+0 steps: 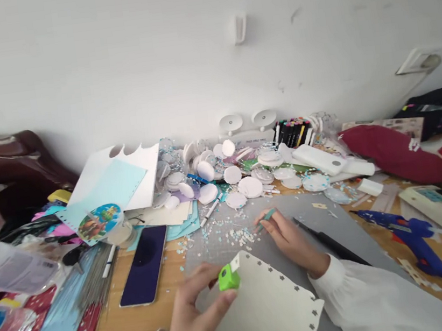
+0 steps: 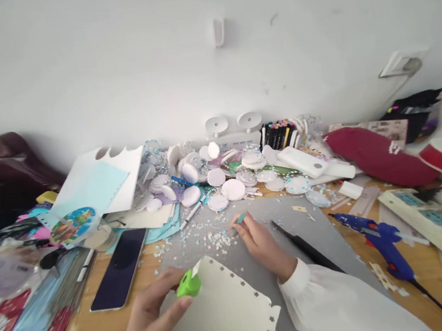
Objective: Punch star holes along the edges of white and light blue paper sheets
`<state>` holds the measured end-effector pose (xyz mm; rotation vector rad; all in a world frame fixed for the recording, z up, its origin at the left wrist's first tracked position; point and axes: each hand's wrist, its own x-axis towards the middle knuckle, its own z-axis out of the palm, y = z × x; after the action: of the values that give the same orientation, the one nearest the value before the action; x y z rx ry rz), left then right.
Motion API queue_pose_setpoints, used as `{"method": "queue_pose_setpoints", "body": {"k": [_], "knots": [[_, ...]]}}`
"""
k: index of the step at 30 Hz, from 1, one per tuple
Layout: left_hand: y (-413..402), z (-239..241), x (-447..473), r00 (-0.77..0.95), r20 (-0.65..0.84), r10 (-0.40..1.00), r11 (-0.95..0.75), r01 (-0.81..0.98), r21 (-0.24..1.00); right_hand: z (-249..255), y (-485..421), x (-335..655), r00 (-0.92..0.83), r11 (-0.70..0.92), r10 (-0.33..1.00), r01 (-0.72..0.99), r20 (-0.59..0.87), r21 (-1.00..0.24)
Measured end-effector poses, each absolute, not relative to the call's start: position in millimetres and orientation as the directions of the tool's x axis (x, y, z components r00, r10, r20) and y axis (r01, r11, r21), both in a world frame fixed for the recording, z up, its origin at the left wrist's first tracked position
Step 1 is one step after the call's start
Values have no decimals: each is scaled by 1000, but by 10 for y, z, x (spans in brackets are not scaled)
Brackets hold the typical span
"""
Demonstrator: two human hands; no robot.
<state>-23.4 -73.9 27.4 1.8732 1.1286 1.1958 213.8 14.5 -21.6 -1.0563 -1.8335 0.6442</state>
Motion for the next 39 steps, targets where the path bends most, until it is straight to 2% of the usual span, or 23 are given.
{"method": "queue_pose_setpoints", "body": {"k": [7,17,22,24,26,29,33,36,39], "knots": [[-785,288,-328,144,99,985,-120,147,982,-88,165,2147,-198,476,873,546,446,-689],[-790,238,-320,149,-151,977,155,-17,988,-177,364,2421,-178,398,890,755,421,-521],[-738,252,-265,159,-167,973,177,-49,983,78,116,2395,-262,442,890,693,372,-569],[-712,235,-239,160,-165,973,175,-50,983,190,-81,2346,-371,475,879,637,300,-607],[-683,203,-223,164,-170,972,184,-75,980,245,-264,2309,-524,488,836,580,160,-652],[-634,150,-242,158,-167,973,191,-156,969,219,-429,2343,-494,438,865,650,93,-621],[-549,142,-361,125,-140,982,169,-259,951,164,-472,2587,-398,336,915,671,60,-661],[-489,204,-444,180,-239,954,289,-352,890,181,-483,2754,-389,275,921,654,-1,-704],[-477,282,-444,339,-330,881,447,-366,816,218,-502,2740,-404,221,912,631,-72,-744]]}}
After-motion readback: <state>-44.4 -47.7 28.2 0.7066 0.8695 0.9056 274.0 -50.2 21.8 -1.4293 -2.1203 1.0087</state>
